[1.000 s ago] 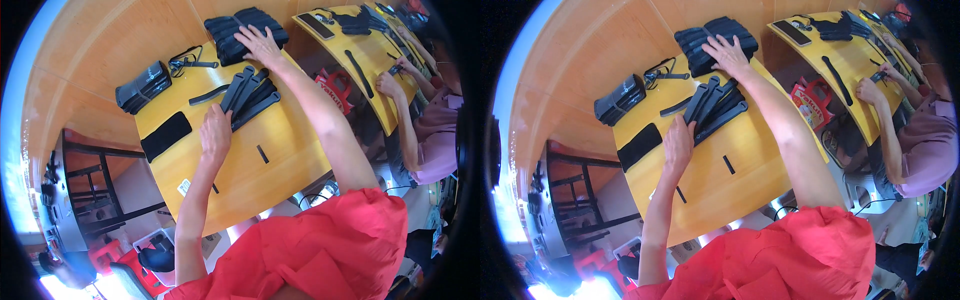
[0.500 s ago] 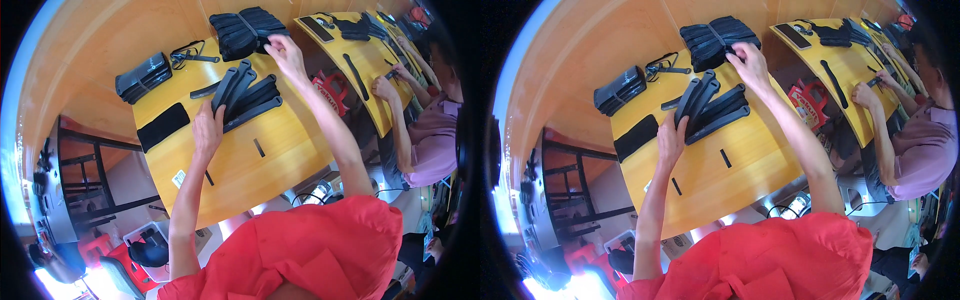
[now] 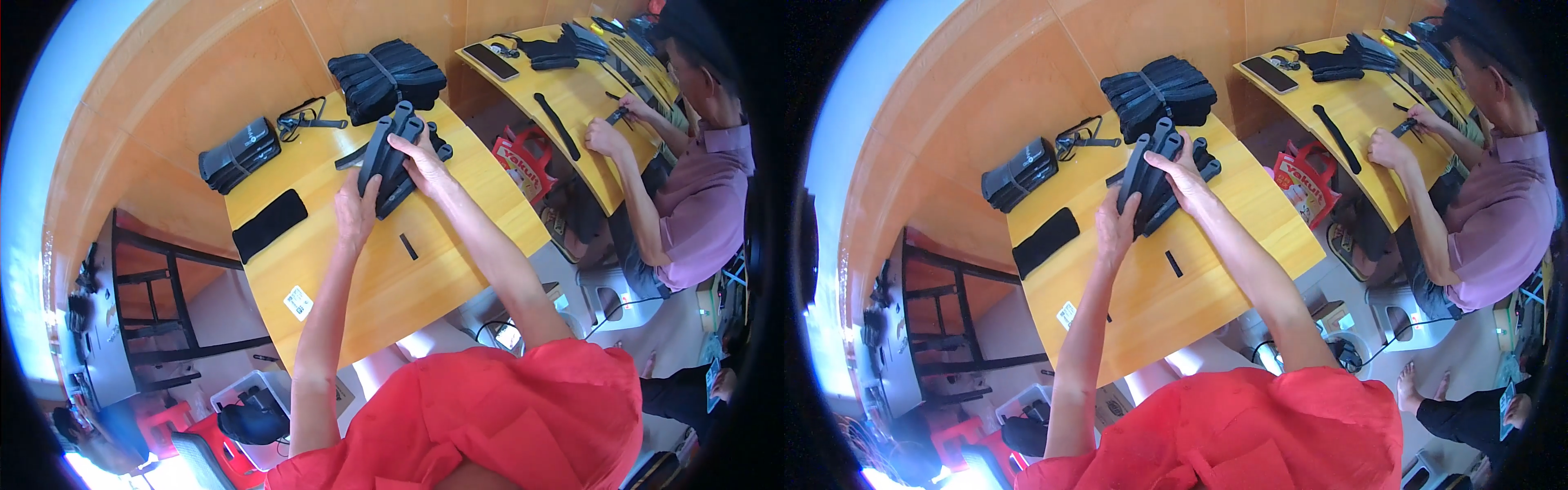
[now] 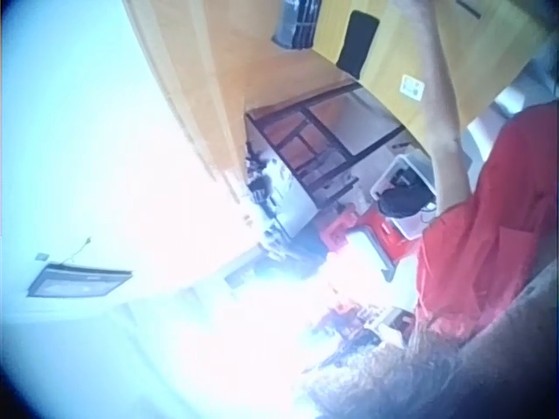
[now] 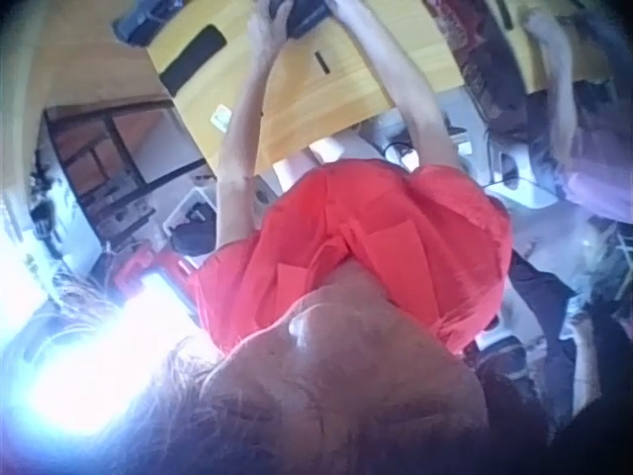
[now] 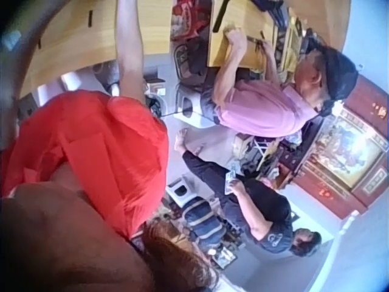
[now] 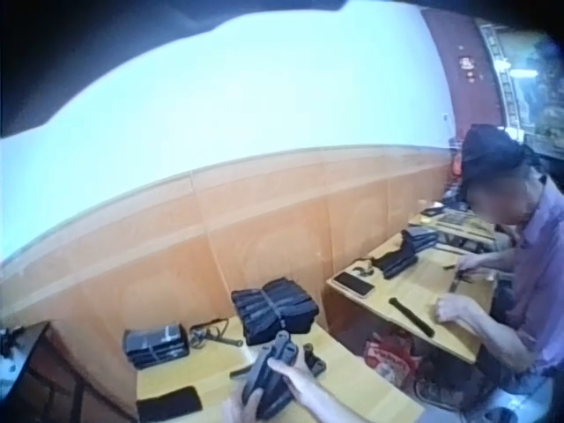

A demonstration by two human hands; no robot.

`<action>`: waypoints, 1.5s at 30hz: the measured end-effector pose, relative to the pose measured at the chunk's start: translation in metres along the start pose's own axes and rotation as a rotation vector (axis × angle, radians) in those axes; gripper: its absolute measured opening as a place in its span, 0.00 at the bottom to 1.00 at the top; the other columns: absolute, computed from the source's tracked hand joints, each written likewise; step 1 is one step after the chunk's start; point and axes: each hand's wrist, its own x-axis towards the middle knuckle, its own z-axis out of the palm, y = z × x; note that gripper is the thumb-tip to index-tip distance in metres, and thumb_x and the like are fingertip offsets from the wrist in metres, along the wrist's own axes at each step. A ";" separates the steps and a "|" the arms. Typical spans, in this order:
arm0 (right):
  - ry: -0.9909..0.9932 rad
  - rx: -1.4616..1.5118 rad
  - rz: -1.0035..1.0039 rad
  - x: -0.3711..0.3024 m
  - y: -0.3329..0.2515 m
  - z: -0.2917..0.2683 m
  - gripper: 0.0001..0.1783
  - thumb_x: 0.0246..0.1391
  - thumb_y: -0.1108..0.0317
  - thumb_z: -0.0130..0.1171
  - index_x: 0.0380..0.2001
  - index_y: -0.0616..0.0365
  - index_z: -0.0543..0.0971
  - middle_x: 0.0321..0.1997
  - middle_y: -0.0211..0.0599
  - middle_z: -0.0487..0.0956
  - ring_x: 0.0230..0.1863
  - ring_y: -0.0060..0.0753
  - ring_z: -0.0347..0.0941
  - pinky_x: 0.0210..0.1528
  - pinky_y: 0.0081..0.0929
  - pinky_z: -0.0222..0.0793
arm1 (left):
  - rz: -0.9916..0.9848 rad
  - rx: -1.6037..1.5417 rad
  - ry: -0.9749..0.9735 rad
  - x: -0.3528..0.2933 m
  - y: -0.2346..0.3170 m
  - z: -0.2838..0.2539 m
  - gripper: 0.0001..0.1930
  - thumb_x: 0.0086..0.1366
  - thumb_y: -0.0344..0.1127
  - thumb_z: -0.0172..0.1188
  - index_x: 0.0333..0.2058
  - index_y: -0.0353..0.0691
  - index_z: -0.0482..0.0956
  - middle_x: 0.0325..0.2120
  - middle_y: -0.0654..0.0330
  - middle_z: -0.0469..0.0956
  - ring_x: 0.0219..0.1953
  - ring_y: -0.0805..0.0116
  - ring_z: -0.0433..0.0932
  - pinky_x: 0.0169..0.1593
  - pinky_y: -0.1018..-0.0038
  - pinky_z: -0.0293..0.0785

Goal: Assembling black textile straps by attaching small plastic components.

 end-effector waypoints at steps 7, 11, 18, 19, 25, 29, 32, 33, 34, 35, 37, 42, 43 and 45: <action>0.032 0.095 -0.091 0.002 0.008 -0.002 0.35 0.39 0.74 0.65 0.51 0.54 0.59 0.46 0.37 0.70 0.49 0.35 0.69 0.51 0.37 0.69 | 0.020 0.040 0.024 0.002 -0.005 0.016 0.15 0.58 0.39 0.56 0.33 0.30 0.72 0.27 0.43 0.73 0.30 0.50 0.73 0.37 0.64 0.68; 0.139 0.175 -0.089 0.002 0.006 -0.012 0.36 0.36 0.74 0.67 0.48 0.55 0.59 0.42 0.37 0.70 0.45 0.34 0.70 0.48 0.33 0.69 | -0.006 -0.058 0.011 0.007 0.001 0.024 0.15 0.58 0.39 0.55 0.34 0.30 0.73 0.29 0.43 0.72 0.33 0.49 0.72 0.39 0.63 0.67; 0.334 0.103 -0.235 0.006 0.011 -0.015 0.42 0.39 0.69 0.67 0.54 0.58 0.54 0.46 0.40 0.68 0.46 0.32 0.68 0.47 0.29 0.68 | -0.063 0.013 -0.041 0.015 -0.006 0.044 0.15 0.59 0.41 0.55 0.34 0.31 0.74 0.29 0.44 0.75 0.35 0.46 0.74 0.40 0.61 0.68; 0.339 0.084 -0.233 0.004 0.010 -0.016 0.42 0.39 0.69 0.67 0.55 0.58 0.53 0.47 0.40 0.67 0.46 0.32 0.67 0.47 0.28 0.68 | -0.062 0.014 -0.041 0.017 -0.006 0.044 0.15 0.59 0.41 0.55 0.34 0.31 0.74 0.29 0.44 0.75 0.35 0.46 0.74 0.40 0.61 0.68; 0.305 0.076 -0.270 -0.001 0.006 -0.017 0.41 0.42 0.69 0.66 0.55 0.56 0.52 0.48 0.40 0.66 0.47 0.32 0.67 0.48 0.27 0.67 | 0.093 0.060 -0.074 0.053 0.009 0.048 0.19 0.59 0.46 0.54 0.37 0.32 0.75 0.30 0.44 0.76 0.35 0.47 0.75 0.40 0.63 0.69; 0.242 0.062 -0.327 0.003 0.014 -0.008 0.38 0.43 0.72 0.65 0.53 0.55 0.53 0.49 0.40 0.66 0.48 0.30 0.66 0.49 0.27 0.66 | 0.086 -0.106 -0.081 0.085 0.015 0.057 0.20 0.56 0.46 0.59 0.37 0.32 0.76 0.28 0.51 0.77 0.31 0.61 0.75 0.37 0.69 0.70; 0.236 0.049 -0.335 0.004 0.013 -0.015 0.38 0.41 0.74 0.65 0.53 0.55 0.55 0.48 0.39 0.66 0.48 0.30 0.66 0.49 0.26 0.66 | -0.130 -0.283 -0.287 0.094 0.022 0.061 0.19 0.56 0.45 0.60 0.35 0.30 0.76 0.23 0.62 0.76 0.30 0.77 0.71 0.34 0.76 0.68; 0.226 0.030 -0.317 0.006 0.013 -0.017 0.39 0.39 0.75 0.65 0.53 0.55 0.55 0.48 0.39 0.66 0.48 0.30 0.66 0.48 0.24 0.66 | -0.111 -0.227 -0.285 0.097 0.019 0.062 0.21 0.55 0.46 0.59 0.36 0.30 0.76 0.27 0.53 0.77 0.32 0.65 0.74 0.37 0.71 0.70; 0.215 0.011 -0.298 0.008 0.012 -0.019 0.40 0.38 0.76 0.65 0.53 0.55 0.55 0.48 0.39 0.66 0.48 0.29 0.66 0.47 0.23 0.67 | -0.092 -0.170 -0.283 0.099 0.015 0.064 0.23 0.54 0.47 0.59 0.38 0.30 0.75 0.30 0.43 0.77 0.34 0.54 0.78 0.39 0.67 0.71; 0.213 0.011 -0.289 0.008 0.008 -0.025 0.40 0.38 0.76 0.65 0.53 0.55 0.55 0.48 0.39 0.66 0.48 0.29 0.66 0.47 0.23 0.67 | -0.100 -0.169 -0.279 0.099 0.010 0.065 0.23 0.54 0.47 0.59 0.38 0.30 0.75 0.30 0.43 0.77 0.34 0.54 0.78 0.39 0.67 0.71; 0.028 -0.013 -0.111 0.004 -0.012 -0.031 0.39 0.39 0.71 0.65 0.54 0.54 0.57 0.49 0.38 0.66 0.47 0.29 0.66 0.47 0.25 0.66 | 0.121 -0.032 -0.111 0.098 0.009 0.068 0.21 0.55 0.44 0.58 0.37 0.29 0.74 0.30 0.40 0.77 0.34 0.46 0.77 0.39 0.62 0.71; 0.197 0.004 0.034 0.017 -0.036 -0.032 0.32 0.42 0.53 0.63 0.49 0.52 0.65 0.41 0.33 0.71 0.43 0.26 0.67 0.36 0.31 0.66 | 0.121 0.132 -0.145 0.088 0.032 0.076 0.18 0.56 0.42 0.57 0.34 0.29 0.70 0.30 0.38 0.74 0.37 0.41 0.74 0.40 0.57 0.69; 0.281 -0.032 0.107 0.022 -0.037 -0.036 0.30 0.41 0.52 0.64 0.46 0.52 0.70 0.37 0.32 0.73 0.40 0.25 0.67 0.33 0.30 0.66 | 0.152 0.157 -0.137 0.084 0.037 0.078 0.18 0.56 0.41 0.57 0.34 0.30 0.70 0.31 0.38 0.74 0.37 0.41 0.74 0.40 0.57 0.69; 0.288 -0.101 0.103 0.024 -0.035 -0.041 0.26 0.40 0.51 0.64 0.41 0.52 0.73 0.34 0.30 0.73 0.36 0.24 0.68 0.32 0.28 0.64 | 0.206 0.246 -0.132 0.080 0.041 0.079 0.16 0.56 0.40 0.57 0.34 0.32 0.67 0.33 0.42 0.73 0.38 0.43 0.73 0.39 0.56 0.69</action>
